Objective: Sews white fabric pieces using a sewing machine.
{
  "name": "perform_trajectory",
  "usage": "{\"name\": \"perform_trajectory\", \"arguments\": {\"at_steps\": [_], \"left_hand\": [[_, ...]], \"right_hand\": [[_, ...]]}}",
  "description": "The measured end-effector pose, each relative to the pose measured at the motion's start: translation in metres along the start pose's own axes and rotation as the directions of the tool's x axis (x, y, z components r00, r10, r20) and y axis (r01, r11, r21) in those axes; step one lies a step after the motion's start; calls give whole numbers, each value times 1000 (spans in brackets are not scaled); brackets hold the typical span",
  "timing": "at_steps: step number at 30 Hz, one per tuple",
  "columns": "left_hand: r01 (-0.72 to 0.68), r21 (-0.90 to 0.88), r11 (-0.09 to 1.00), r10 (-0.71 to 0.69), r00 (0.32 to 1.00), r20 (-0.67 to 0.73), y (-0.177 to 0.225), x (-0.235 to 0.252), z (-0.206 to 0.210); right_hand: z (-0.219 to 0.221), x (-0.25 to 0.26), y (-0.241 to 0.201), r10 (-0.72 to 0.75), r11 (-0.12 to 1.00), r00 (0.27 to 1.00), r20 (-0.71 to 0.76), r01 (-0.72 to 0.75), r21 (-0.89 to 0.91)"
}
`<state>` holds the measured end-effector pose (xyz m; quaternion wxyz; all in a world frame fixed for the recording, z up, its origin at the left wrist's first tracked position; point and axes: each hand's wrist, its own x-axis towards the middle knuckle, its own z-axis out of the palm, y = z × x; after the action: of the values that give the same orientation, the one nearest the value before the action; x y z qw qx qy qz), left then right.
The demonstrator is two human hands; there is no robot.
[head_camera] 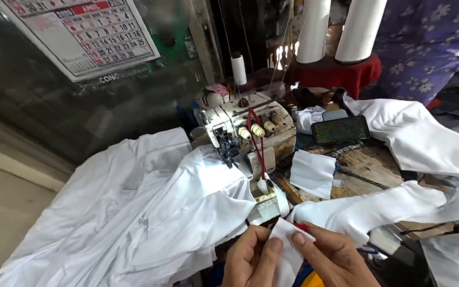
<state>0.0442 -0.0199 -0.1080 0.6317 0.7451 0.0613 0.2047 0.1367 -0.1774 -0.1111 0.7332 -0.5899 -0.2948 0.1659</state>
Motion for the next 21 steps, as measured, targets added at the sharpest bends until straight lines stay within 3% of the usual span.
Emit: {"name": "perform_trajectory", "arguments": {"at_steps": [4, 8, 10, 12, 14, 16, 21], "left_hand": [[75, 139, 987, -75, 997, -2, -23, -2, -19], [-1, 355, 935, 4, 1000, -9, 20, 33, -56], [-101, 498, 861, 139, 989, -40, 34, 66, -74], [-140, 701, 700, 261, 963, -68, 19, 108, -88], [-42, 839, 542, 172, 983, -62, -5, 137, -101], [20, 882, 470, 58, 997, -54, -15, 143, -108], [42, 858, 512, -85, 996, 2, 0, 142, -116]], "right_hand": [[-3, 22, 14, 119, 992, 987, 104, -113, -57], [0, 61, 4, 29, 998, 958, 285, -12, -61], [8, 90, 0, -2, 999, 966, 257, 15, -49], [24, 119, 6, 101, 993, 987, 125, -92, -81], [36, 140, 24, 222, 975, 973, 63, -222, -19], [39, 144, 40, 220, 975, 972, 77, -223, 26], [41, 136, 40, 164, 985, 985, 46, -166, 55]]}}
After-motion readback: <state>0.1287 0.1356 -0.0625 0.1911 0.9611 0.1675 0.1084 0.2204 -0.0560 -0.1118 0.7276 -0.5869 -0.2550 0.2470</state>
